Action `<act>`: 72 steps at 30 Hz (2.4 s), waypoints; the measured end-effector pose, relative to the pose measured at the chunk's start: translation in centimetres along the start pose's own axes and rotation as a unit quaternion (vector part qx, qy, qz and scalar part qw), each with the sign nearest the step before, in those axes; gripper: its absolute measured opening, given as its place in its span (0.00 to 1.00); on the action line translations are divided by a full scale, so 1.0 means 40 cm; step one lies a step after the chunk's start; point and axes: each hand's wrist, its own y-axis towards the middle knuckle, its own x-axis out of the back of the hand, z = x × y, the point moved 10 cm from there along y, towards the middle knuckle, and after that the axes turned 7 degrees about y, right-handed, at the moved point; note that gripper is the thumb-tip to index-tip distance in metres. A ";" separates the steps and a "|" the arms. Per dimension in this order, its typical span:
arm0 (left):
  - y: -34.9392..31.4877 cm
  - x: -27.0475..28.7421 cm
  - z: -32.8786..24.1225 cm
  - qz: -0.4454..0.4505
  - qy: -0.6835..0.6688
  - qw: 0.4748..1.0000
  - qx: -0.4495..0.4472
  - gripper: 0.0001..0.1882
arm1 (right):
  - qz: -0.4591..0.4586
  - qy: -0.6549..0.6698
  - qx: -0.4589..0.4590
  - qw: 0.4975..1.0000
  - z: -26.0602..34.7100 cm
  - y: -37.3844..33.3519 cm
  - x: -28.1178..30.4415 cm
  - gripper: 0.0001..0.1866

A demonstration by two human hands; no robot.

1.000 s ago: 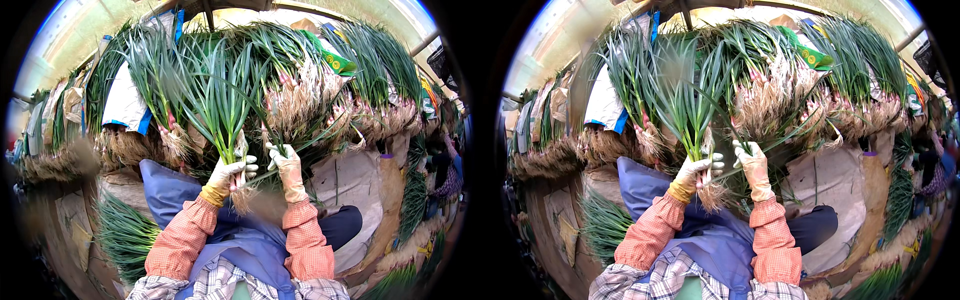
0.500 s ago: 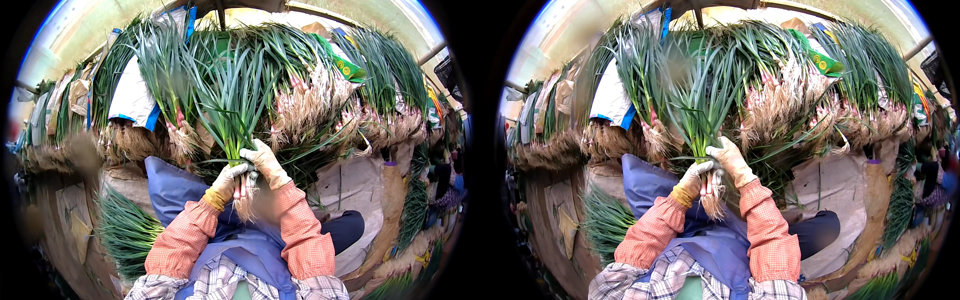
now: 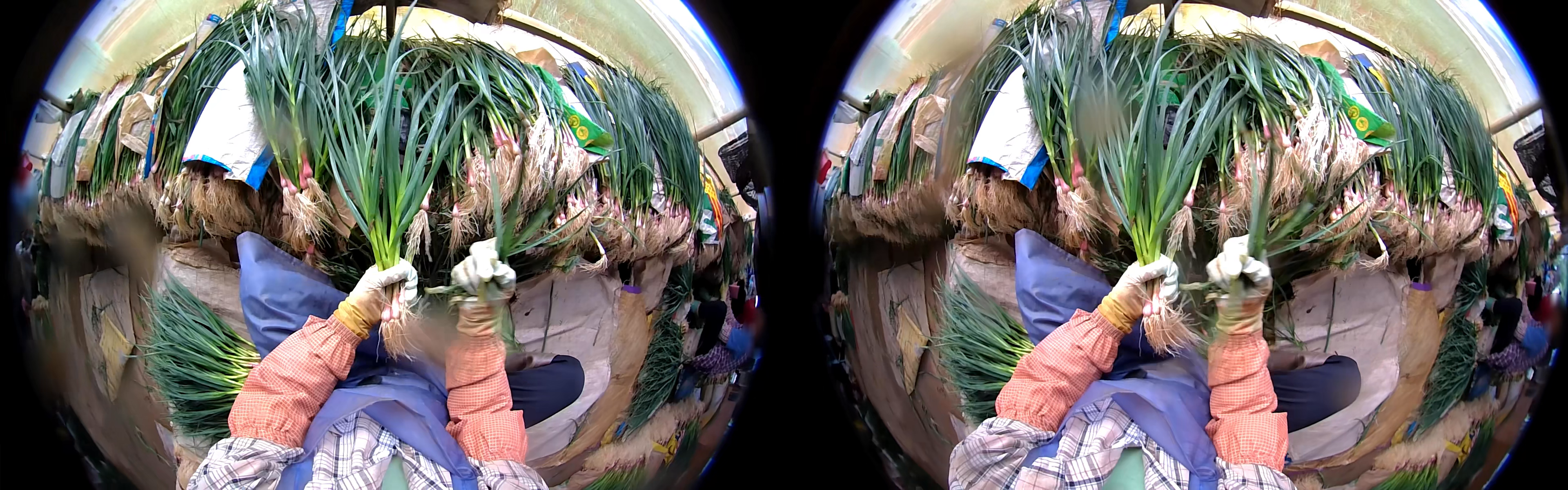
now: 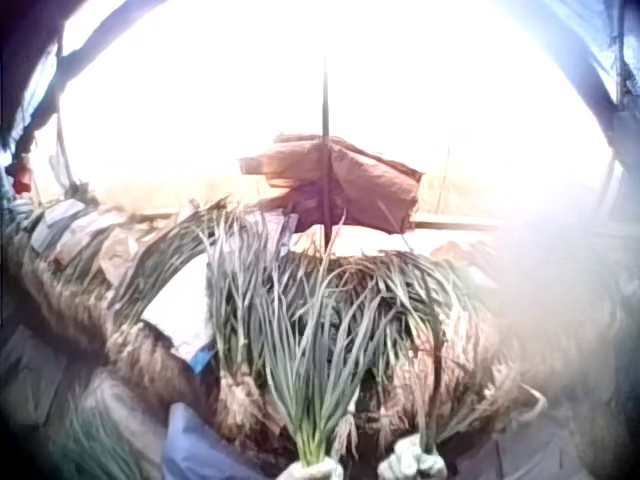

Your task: The person gathers green onions from a large pile, aligns them by the roots, and ties them into bundles using a thin strip. The person repeats this process, forming multiple bundles and placing them aside.

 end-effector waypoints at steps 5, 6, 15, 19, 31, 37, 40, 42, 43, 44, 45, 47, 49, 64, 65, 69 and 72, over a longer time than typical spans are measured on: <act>-0.017 0.046 0.017 -0.105 0.130 0.985 0.050 0.06 | -0.020 -0.547 -0.177 0.818 -0.088 0.118 -0.055 0.19; -0.022 0.018 0.015 -0.120 0.152 0.978 0.074 0.06 | 0.003 -0.687 -0.194 0.700 -0.120 0.138 -0.024 0.22; -0.016 0.072 0.042 -0.136 0.113 0.983 0.048 0.06 | 0.195 -0.892 -0.046 0.405 -0.165 0.187 0.004 0.13; -0.012 0.088 0.032 -0.129 0.112 0.985 0.024 0.09 | -0.229 -0.557 0.046 0.797 0.082 0.155 -0.003 0.07; -0.040 0.014 0.019 -0.040 0.158 0.984 0.072 0.20 | -0.340 -0.300 -0.192 0.870 -0.125 -0.135 0.195 0.07; -0.043 0.029 -0.028 -0.145 0.195 0.968 -0.063 0.10 | -0.350 -0.381 -0.069 0.853 -0.111 -0.103 0.203 0.05; -0.033 -0.001 -0.012 -0.148 0.134 0.974 -0.104 0.11 | -0.335 -0.402 -0.048 0.851 -0.085 -0.116 0.175 0.04; -0.035 -0.025 -0.011 -0.133 0.101 0.982 -0.091 0.13 | -0.302 -0.430 0.019 0.851 -0.059 -0.097 0.131 0.05; -0.043 0.007 -0.030 -0.152 0.135 0.973 -0.111 0.14 | -0.286 -0.431 -0.076 0.852 -0.068 -0.092 0.105 0.04; -0.030 0.044 -0.030 -0.171 0.152 0.970 -0.087 0.13 | -0.260 -0.465 -0.085 0.842 -0.045 -0.085 0.089 0.06; -0.029 0.061 -0.031 -0.189 0.128 0.970 -0.079 0.13 | -0.230 -0.483 -0.097 0.839 -0.027 -0.071 0.075 0.07; -0.035 0.060 -0.039 -0.182 0.135 0.969 -0.092 0.13 | -0.202 -0.519 -0.164 0.814 -0.037 -0.038 0.082 0.09; -0.034 0.031 -0.042 -0.141 0.192 0.966 -0.103 0.14 | -0.166 -0.515 -0.262 0.799 -0.109 -0.041 0.132 0.16; -0.155 -0.211 -0.243 0.029 0.160 0.984 -0.076 0.34 | -0.086 -0.736 -0.592 0.317 0.130 -0.289 0.333 0.22; -0.175 -0.237 -0.289 0.031 0.159 0.980 -0.112 0.34 | 0.015 -0.763 -0.631 0.138 0.134 -0.298 0.315 0.28; -0.050 -0.226 -0.315 0.075 0.132 0.979 -0.139 0.34 | -0.180 -0.870 -0.109 0.447 0.168 0.019 0.163 0.22; 0.119 -0.104 -0.260 -0.045 0.251 0.961 -0.105 0.23 | -0.216 -0.874 -0.187 0.392 0.101 0.111 0.258 0.21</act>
